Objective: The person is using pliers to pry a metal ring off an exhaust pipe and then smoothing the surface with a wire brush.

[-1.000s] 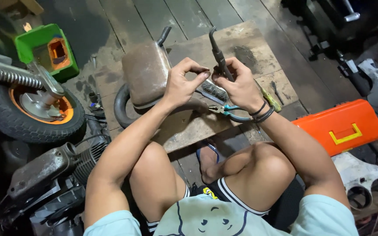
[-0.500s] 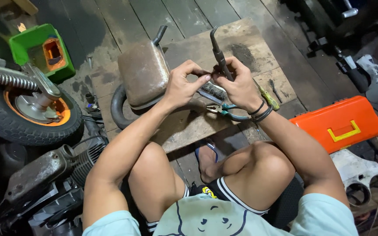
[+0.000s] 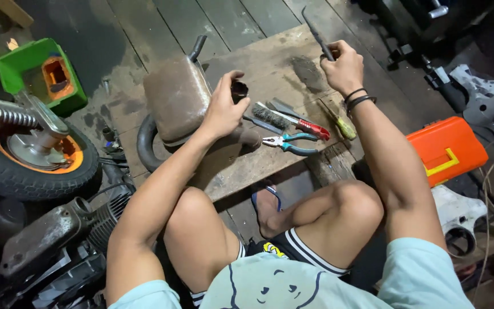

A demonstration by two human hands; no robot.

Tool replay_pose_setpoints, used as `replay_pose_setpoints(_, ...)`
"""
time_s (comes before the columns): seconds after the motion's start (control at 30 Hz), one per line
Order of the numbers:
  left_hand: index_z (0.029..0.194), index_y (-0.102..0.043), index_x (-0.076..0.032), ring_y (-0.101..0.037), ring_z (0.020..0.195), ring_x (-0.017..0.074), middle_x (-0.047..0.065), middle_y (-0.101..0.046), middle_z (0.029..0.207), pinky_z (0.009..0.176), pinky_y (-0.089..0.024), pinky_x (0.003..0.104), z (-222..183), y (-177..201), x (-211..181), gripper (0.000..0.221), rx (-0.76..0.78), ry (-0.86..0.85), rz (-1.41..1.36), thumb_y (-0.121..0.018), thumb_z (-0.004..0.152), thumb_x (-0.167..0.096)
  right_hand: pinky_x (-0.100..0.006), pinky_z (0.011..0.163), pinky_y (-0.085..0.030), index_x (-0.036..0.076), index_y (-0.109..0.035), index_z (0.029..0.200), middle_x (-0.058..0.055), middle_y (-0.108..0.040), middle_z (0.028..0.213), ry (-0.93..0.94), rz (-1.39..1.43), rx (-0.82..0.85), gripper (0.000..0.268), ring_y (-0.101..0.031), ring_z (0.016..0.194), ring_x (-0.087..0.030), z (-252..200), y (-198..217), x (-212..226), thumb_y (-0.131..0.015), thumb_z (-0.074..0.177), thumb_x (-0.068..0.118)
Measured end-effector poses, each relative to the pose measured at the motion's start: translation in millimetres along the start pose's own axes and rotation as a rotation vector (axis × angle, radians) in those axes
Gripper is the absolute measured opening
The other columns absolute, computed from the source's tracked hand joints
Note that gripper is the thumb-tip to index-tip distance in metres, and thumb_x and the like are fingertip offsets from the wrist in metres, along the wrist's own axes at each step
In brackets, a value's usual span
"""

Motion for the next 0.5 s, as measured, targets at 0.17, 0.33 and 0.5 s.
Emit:
replay_pose_setpoints(0.17,0.132,-0.051,-0.004,-0.067,0.110,0.0307,0.017,-0.067,0.124,0.094,-0.054,0.043,-2,9,-19,0.054,0.016,0.008,0.042,-0.074,0.084,-0.011,-0.036,0.071,-0.055,0.007,-0.073,0.110,-0.004,-0.079,0.094,-0.056,-0.020,-0.063,0.023,-0.074,0.080,-0.022,2,-1,-14,-0.071,0.089,0.016)
replay_pose_setpoints(0.33,0.126,-0.061,-0.003,-0.069,0.104,0.0259,0.012,-0.068,0.118,0.094,-0.056,0.038,-4,13,-23,0.047,-0.029,-0.099,0.059,-0.076,0.081,-0.006,-0.035,0.068,-0.056,0.004,-0.070,0.111,-0.008,-0.078,0.094,-0.020,0.044,-0.081,0.025,-0.072,0.077,-0.022,4,0,-13,-0.071,0.088,0.013)
replay_pose_setpoints(0.5,0.132,-0.057,-0.003,-0.071,0.104,0.0267,0.014,-0.069,0.124,0.094,-0.056,0.038,-5,17,-29,0.060,-0.096,-0.188,0.016,-0.082,0.078,-0.007,-0.033,0.067,-0.056,-0.006,-0.066,0.119,-0.014,-0.074,0.100,0.116,0.162,0.015,0.037,-0.071,0.075,-0.020,-3,10,29,-0.077,0.100,0.024)
Point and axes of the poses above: each hand's wrist, its own z-axis towards the middle knuckle, its own y-axis out of the back of the hand, x = y × z, the point moved 4 cm from there along z, towards the middle knuckle
